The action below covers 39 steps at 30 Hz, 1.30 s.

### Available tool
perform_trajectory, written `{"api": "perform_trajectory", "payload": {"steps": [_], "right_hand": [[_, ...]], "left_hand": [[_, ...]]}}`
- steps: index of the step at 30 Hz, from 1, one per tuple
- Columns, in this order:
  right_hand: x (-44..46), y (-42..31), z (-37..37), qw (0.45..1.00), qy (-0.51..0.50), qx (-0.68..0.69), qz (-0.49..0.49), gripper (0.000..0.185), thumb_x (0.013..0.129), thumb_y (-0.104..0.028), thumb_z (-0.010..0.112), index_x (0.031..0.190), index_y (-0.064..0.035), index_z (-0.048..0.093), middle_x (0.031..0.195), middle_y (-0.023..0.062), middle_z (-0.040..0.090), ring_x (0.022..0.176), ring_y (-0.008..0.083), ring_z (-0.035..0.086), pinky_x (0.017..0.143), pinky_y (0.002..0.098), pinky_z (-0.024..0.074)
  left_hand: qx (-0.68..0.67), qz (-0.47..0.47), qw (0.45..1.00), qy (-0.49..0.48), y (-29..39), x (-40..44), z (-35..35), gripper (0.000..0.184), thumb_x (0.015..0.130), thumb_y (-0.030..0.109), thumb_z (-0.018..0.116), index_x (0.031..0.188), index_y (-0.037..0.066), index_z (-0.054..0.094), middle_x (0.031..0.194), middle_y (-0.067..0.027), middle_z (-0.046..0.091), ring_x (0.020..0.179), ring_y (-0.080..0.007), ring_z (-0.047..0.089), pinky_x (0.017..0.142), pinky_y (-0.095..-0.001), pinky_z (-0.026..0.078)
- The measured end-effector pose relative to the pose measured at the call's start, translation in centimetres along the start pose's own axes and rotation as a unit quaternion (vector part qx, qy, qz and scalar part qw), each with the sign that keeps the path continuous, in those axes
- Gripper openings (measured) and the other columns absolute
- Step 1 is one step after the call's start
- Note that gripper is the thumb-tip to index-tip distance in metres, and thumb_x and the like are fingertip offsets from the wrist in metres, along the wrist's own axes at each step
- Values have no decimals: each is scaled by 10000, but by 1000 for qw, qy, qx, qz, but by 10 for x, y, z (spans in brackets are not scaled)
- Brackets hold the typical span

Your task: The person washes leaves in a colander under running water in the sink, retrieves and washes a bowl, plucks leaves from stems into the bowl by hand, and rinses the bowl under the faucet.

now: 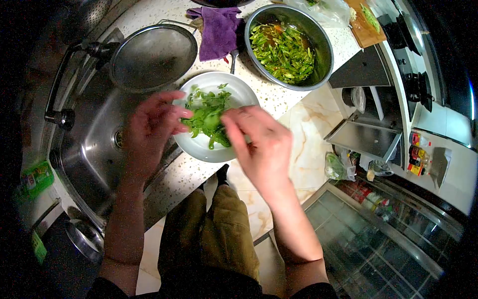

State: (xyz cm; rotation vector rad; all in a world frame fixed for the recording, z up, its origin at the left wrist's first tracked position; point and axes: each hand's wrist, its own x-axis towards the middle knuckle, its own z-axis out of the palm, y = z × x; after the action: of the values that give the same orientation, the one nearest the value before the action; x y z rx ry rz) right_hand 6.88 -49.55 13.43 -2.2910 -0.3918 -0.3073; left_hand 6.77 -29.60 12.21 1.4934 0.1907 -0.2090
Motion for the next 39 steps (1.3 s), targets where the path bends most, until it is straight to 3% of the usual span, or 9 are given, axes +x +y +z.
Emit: {"api": "perform_trajectory", "payload": {"steps": [8,14,19,24,26,30,32,35,39], "right_hand": [[6,25,44,910,-224,-340,-74,64,729,-65,598,728,-49,659,736,115,647,666,269,672,572,346,539],[18,28,56,899,-258,-352,-28,101,749,-62,597,683,-92,668,744,112,684,679,247,699,578,340,550],[11,39,60,904,-315,-288,-18,102,765,-56,573,739,-85,667,752,127,681,710,277,696,619,361,560],[18,24,41,927,-232,-291,-42,81,786,-39,567,821,-51,639,736,141,667,718,300,681,643,413,544],[27,15,16,979,-191,-62,36,96,784,-30,619,864,-68,656,786,150,669,711,343,654,632,411,519],[44,-16,-36,936,-258,193,142,106,841,39,648,925,-13,689,776,26,689,639,78,582,584,225,456],[48,-23,-46,911,-241,300,151,101,851,40,646,937,5,687,796,27,689,640,64,565,575,210,444],[49,-18,-52,863,-205,430,172,111,860,50,644,963,31,681,824,45,688,641,50,548,571,187,434],[44,-8,-57,870,-172,427,175,168,857,57,655,1023,43,676,847,78,701,669,60,579,608,187,461]], "left_hand": [[174,46,975,132,-13,-16,-36,197,969,148,568,1128,59,643,798,9,622,668,-52,537,632,-203,452],[216,78,967,113,-21,-33,-27,146,914,86,627,1050,63,674,744,22,631,640,-14,546,569,-187,433],[208,33,975,75,-23,-37,-28,149,943,101,587,1066,47,649,827,-10,641,746,-64,581,704,-233,479],[212,56,973,71,-20,-37,-24,152,929,83,600,1066,42,650,866,-30,665,773,-75,607,714,-237,495],[227,80,968,68,-19,-33,-24,163,921,72,609,1076,41,650,879,-35,673,781,-81,616,718,-240,501],[260,199,944,34,2,-19,-5,238,958,143,531,1140,30,634,1013,-79,678,906,-145,625,840,-305,490],[252,278,926,30,16,-13,5,271,971,169,498,1160,22,626,1059,-94,673,952,-166,622,885,-329,477],[-167,-42,979,-105,25,-14,10,265,959,151,585,1181,9,607,1092,-79,652,915,-138,637,802,-269,547],[-191,-67,972,-116,35,-19,3,260,917,92,633,1161,5,615,1059,-81,660,924,-122,640,815,-256,556]]}}
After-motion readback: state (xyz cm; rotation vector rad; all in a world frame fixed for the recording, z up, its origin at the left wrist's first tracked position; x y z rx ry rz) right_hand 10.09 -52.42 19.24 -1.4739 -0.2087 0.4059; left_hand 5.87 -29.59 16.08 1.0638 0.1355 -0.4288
